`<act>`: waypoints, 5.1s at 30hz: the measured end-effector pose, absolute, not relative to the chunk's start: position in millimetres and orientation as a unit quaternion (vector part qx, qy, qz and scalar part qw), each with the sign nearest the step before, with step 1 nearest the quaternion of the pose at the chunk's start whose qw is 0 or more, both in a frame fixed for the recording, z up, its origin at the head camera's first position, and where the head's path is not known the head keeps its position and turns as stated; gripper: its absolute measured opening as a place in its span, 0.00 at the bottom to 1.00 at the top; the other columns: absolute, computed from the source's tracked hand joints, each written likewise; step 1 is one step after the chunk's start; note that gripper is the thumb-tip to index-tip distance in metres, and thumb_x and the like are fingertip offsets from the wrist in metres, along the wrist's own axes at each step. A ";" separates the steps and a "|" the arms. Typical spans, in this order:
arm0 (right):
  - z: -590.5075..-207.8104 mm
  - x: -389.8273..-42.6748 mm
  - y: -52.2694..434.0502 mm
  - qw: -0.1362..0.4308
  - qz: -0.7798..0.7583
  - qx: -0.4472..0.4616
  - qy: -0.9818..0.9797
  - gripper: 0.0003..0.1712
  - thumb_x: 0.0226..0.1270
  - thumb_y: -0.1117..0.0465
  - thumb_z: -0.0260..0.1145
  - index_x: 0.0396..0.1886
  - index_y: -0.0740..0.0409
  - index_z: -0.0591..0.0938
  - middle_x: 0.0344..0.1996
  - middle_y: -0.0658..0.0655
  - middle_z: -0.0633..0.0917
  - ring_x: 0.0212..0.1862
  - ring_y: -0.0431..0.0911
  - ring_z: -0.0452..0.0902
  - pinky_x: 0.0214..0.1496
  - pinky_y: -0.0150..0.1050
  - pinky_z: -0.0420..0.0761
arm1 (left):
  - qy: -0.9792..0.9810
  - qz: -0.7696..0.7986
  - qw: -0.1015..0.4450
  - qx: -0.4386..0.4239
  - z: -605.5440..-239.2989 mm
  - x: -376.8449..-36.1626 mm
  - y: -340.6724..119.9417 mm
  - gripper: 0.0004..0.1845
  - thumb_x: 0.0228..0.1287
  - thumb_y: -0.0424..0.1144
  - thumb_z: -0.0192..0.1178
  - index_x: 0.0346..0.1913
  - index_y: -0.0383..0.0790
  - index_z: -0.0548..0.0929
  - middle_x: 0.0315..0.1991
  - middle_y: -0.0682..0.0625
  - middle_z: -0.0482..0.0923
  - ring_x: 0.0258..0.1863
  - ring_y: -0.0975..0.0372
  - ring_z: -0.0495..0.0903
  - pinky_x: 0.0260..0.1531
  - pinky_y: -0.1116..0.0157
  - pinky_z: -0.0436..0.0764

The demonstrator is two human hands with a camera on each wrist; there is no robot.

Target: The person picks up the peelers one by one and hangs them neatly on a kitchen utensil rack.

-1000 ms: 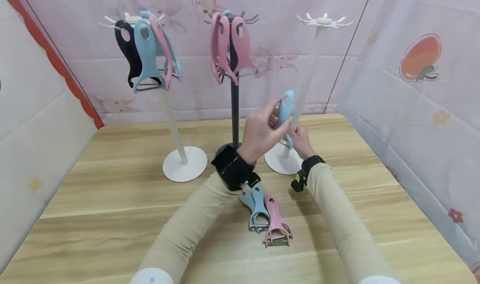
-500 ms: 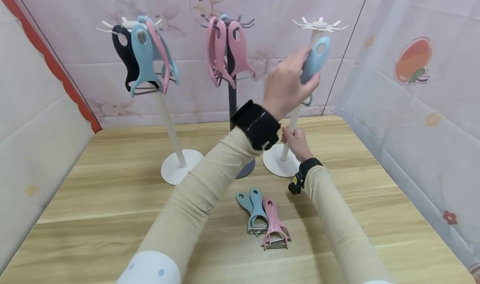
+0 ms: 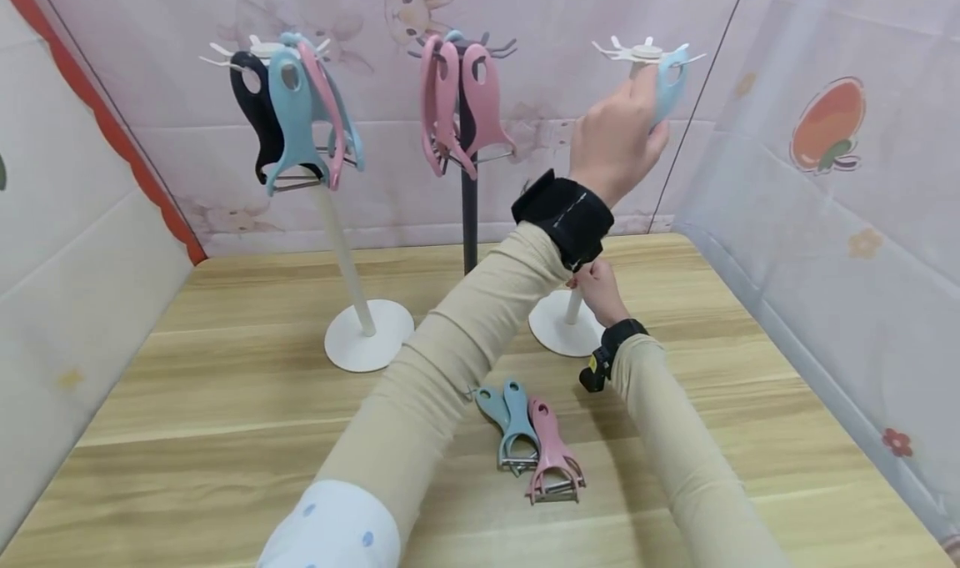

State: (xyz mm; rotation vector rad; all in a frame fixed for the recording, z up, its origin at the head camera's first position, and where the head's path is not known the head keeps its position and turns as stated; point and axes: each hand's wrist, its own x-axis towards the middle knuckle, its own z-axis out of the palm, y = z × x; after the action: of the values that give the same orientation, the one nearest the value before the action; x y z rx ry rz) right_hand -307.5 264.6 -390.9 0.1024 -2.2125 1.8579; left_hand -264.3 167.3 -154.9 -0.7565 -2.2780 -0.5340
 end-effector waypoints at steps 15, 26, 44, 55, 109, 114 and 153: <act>-376.1 -295.3 258.1 0.121 0.661 0.076 -0.737 0.13 0.69 0.69 0.47 0.22 0.60 0.69 0.18 0.54 0.70 0.23 0.43 0.66 0.31 0.34 0.69 | -0.823 -0.309 0.344 -0.329 -228.6 -257.4 132.5 0.26 0.58 0.36 0.57 0.59 0.33 0.68 0.43 0.47 0.77 0.43 0.59 0.75 0.43 0.70 0.71; -381.0 -301.7 262.7 0.108 0.625 0.060 -0.771 0.14 0.71 0.62 0.49 0.24 0.60 0.70 0.18 0.49 0.71 0.25 0.40 0.67 0.37 0.40 0.68 | -0.847 -0.260 0.314 -0.342 -290.3 -237.4 93.4 0.22 0.57 0.37 0.58 0.54 0.32 0.72 0.41 0.45 0.79 0.36 0.57 0.78 0.33 0.65 0.75; -373.6 -294.1 255.0 0.112 0.625 0.057 -0.771 0.12 0.71 0.62 0.48 0.30 0.66 0.70 0.22 0.56 0.71 0.27 0.44 0.70 0.38 0.37 0.72 | -0.950 -0.111 0.042 -0.289 -375.3 -212.0 41.3 0.13 0.57 0.47 0.59 0.33 0.39 0.78 0.23 0.50 0.75 0.22 0.59 0.73 0.18 0.64 0.72; -367.7 -287.4 250.4 0.112 0.629 0.058 -0.767 0.14 0.71 0.64 0.48 0.31 0.74 0.69 0.22 0.58 0.71 0.28 0.45 0.70 0.38 0.39 0.72 | -0.950 -0.051 -0.081 -0.297 -400.9 -196.6 51.1 0.29 0.53 0.63 0.55 0.10 0.47 0.62 0.11 0.57 0.56 0.12 0.66 0.59 0.10 0.69 0.58; -390.1 -305.9 261.1 0.143 0.631 0.064 -0.760 0.16 0.70 0.60 0.51 0.27 0.69 0.70 0.18 0.51 0.71 0.24 0.42 0.68 0.33 0.35 0.70 | -0.854 -0.333 0.298 -0.266 -187.8 -262.0 122.7 0.16 0.60 0.50 0.56 0.26 0.39 0.78 0.22 0.52 0.76 0.24 0.65 0.72 0.24 0.72 0.66; -393.4 -310.0 261.3 0.155 0.637 0.063 -0.752 0.14 0.70 0.64 0.50 0.22 0.61 0.70 0.16 0.52 0.71 0.23 0.41 0.69 0.32 0.34 0.71 | -0.858 -0.311 0.311 -0.265 -176.7 -264.6 131.3 0.17 0.61 0.51 0.54 0.26 0.40 0.78 0.21 0.53 0.75 0.22 0.66 0.71 0.23 0.73 0.65; -386.4 -304.5 260.6 0.124 0.637 0.049 -0.759 0.12 0.70 0.62 0.50 0.30 0.66 0.71 0.21 0.55 0.72 0.26 0.42 0.70 0.36 0.35 0.71 | -0.894 -0.304 0.223 -0.243 -318.6 -229.9 85.3 0.11 0.58 0.43 0.60 0.38 0.38 0.80 0.27 0.50 0.81 0.20 0.64 0.76 0.18 0.74 0.69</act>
State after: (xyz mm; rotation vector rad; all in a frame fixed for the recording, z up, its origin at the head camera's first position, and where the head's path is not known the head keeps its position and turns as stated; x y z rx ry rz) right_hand -304.5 260.6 -386.4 0.1428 -2.2143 1.8567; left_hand -229.9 85.3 -318.6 -0.6704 -2.4681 -0.8402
